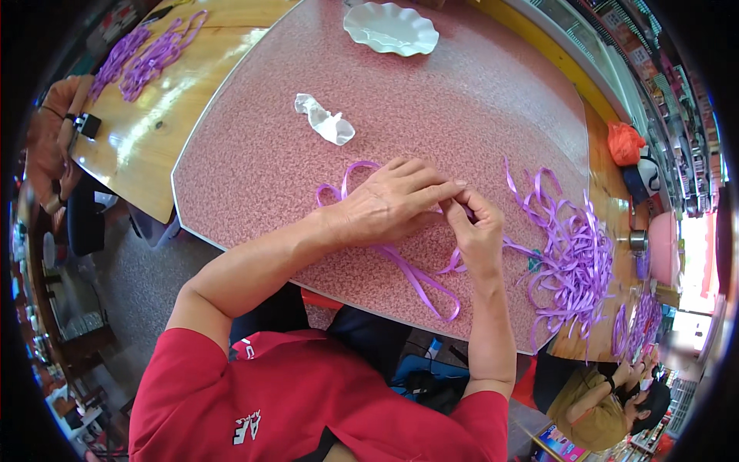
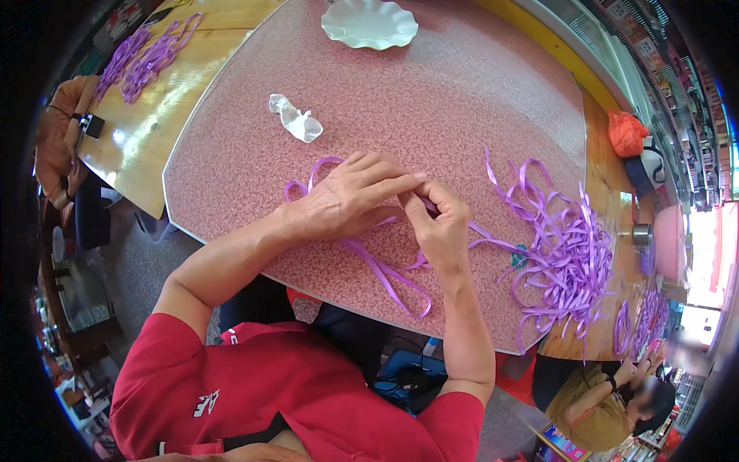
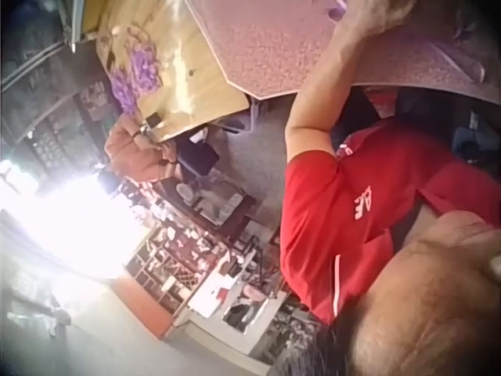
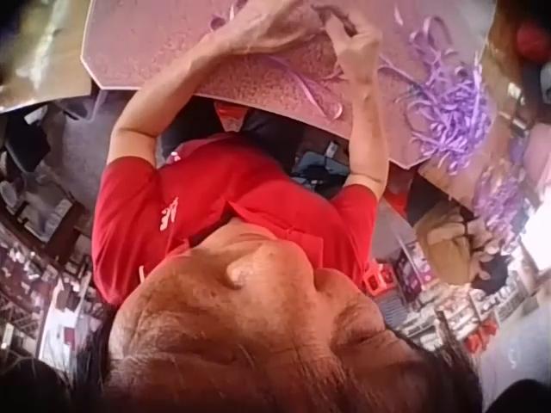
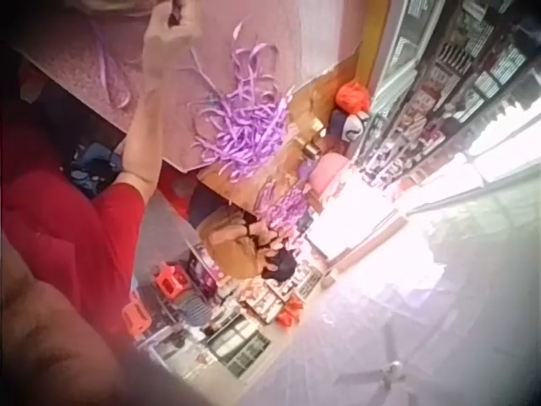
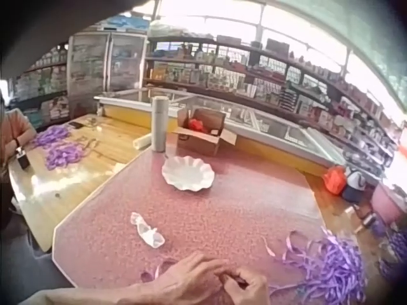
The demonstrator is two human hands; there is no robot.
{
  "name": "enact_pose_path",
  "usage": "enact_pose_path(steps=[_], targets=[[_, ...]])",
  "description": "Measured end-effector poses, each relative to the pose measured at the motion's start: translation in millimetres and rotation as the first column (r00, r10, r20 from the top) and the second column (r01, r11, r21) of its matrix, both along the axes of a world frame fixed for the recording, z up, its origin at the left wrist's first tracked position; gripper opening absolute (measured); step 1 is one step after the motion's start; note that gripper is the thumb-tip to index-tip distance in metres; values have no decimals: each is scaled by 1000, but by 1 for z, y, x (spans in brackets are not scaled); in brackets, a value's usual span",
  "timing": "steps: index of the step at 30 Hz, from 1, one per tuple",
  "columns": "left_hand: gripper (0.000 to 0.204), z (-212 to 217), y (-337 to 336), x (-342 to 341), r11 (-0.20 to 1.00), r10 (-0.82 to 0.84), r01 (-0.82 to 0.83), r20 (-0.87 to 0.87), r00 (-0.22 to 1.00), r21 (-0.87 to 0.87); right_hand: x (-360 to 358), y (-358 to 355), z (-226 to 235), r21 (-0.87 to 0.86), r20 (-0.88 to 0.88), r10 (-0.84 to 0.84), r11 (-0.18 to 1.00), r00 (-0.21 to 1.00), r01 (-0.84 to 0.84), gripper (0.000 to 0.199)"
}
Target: Tie or assemble several purple ribbons into specific knots or patterns.
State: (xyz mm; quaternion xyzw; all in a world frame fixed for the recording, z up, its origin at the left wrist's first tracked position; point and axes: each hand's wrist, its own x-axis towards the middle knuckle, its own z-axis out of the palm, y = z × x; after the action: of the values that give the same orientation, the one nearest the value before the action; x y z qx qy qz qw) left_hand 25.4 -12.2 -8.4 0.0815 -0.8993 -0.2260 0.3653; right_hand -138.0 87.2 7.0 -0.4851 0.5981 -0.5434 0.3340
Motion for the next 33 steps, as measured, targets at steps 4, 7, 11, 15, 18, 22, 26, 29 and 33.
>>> enact_pose_path(steps=[4, 7, 11, 15, 18, 22, 26, 29, 33], targets=[[43, -6, 0, -3, 996, 56, -59, -42, 998, -62, -10, 4, -2, 94, -6, 101, 991, 995, -100, 14], [33, -2, 1, 3, 994, 67, -65, 22, 998, -91, -8, 3, 2, 119, -40, 114, 987, 993, -108, 13], [21, 13, -5, 17, 987, 70, -39, 198, 978, -157, -9, 2, 2, 91, -137, 129, 989, 982, -118, 9], [13, 41, -4, 25, 982, 34, 9, 222, 974, -190, -8, 2, 4, -168, -451, 131, 959, 883, -228, 8], [10, 46, 0, 35, 997, -19, 40, 290, 957, -66, -7, 3, 1, -237, -570, 114, 926, 814, -295, 9], [10, 42, 4, 50, 991, -77, 35, 324, 943, 132, -1, 4, 3, -231, -577, 175, 902, 798, -366, 9], [6, 41, 10, 58, 923, -107, -18, 301, 947, 385, 3, 5, 2, -322, -560, 173, 856, 810, -405, 9], [7, 45, 12, 66, 760, -201, -37, 289, 936, 649, 7, 9, 6, -346, -582, 147, 845, 800, -408, 9], [13, 53, 20, 74, 344, -263, -36, 133, 955, 938, 17, 15, 18, -333, -666, 127, 831, 735, -446, 16]])
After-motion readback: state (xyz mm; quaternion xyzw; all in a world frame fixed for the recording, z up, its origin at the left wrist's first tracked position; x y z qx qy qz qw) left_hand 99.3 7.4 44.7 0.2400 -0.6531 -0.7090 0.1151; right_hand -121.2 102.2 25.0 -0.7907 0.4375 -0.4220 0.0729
